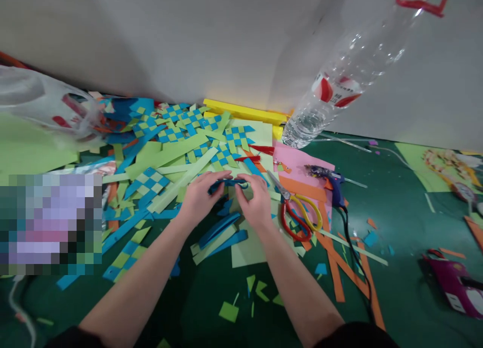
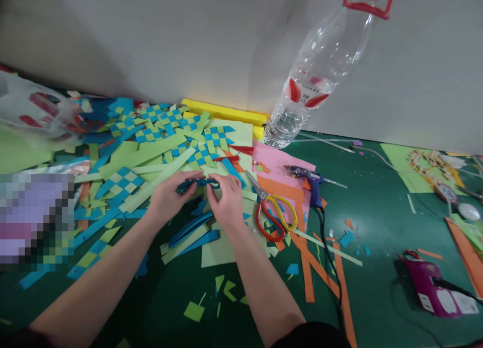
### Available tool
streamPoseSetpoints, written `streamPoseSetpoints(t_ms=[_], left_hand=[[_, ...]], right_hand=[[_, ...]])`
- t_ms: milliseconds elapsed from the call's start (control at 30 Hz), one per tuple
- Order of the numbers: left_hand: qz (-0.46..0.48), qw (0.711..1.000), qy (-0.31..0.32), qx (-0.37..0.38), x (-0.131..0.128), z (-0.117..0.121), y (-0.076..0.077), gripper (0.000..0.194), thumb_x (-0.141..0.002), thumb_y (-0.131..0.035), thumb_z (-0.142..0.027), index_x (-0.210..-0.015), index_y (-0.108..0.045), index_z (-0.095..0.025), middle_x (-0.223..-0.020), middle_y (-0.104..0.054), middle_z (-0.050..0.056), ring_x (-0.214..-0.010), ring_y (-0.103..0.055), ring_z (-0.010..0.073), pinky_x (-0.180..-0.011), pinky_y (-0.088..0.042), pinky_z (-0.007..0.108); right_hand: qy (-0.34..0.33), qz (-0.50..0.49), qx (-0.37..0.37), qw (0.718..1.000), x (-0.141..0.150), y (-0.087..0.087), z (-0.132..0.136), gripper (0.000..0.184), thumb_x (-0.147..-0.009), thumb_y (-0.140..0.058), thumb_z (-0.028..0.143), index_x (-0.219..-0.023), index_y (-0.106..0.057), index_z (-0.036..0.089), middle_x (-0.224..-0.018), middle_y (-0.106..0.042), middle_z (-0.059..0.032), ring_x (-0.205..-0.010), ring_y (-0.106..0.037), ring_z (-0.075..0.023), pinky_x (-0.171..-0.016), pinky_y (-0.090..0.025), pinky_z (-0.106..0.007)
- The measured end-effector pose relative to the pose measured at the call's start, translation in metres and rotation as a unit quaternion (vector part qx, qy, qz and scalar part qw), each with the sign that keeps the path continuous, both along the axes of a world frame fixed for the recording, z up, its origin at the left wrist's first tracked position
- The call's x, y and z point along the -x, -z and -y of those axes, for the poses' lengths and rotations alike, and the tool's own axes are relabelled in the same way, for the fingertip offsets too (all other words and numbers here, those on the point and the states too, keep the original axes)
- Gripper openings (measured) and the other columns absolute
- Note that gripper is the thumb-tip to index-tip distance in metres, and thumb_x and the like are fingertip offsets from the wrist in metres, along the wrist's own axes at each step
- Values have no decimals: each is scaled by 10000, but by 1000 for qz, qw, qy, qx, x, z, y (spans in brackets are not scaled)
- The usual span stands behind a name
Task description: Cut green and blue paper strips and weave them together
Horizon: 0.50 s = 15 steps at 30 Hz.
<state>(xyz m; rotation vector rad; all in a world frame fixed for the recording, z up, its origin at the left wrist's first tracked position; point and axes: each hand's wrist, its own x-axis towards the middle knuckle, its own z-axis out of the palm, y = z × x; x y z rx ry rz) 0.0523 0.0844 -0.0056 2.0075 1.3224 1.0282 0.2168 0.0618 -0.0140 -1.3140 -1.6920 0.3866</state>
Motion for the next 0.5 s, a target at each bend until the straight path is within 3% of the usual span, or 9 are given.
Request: streamPoseSetpoints(t_ms=[167, 367, 500], left_hand=[[113, 992, -38, 44, 2, -2, -3, 345, -836, -642, -309, -1154, -638, -177, -1016, -723, 62, -883, -666, 173, -807, -534, 294], [299, 935, -104, 160, 0, -1, -3, 330, -874, -587, -463, -1013, -691, -183, -928, -719, 53, -788, -673, 158, -743, -539, 274], [308, 924, -93, 209, 0, 0, -1, 362, -851, -608, -503, -981, -710, -181, -816, -720, 43, -761, -679, 168, -759, -534, 287]], right_hand=[[51, -101, 28, 993, -2, -6, 2, 135, -882, -580, 280, -973, -648, 206, -960, -718, -51, -904, -657, -186, -842, -518, -338], [84, -158, 57, 982, -3, -11, 5, 134, -865, -613, 295, -959, -644, 205, -936, -711, -41, -874, -657, -177, -827, -526, -327], [88, -190, 85, 974, -5, -8, 4, 146, -856, -636, 313, -960, -653, 211, -952, -708, -42, -907, -657, -181, -846, -520, -332]])
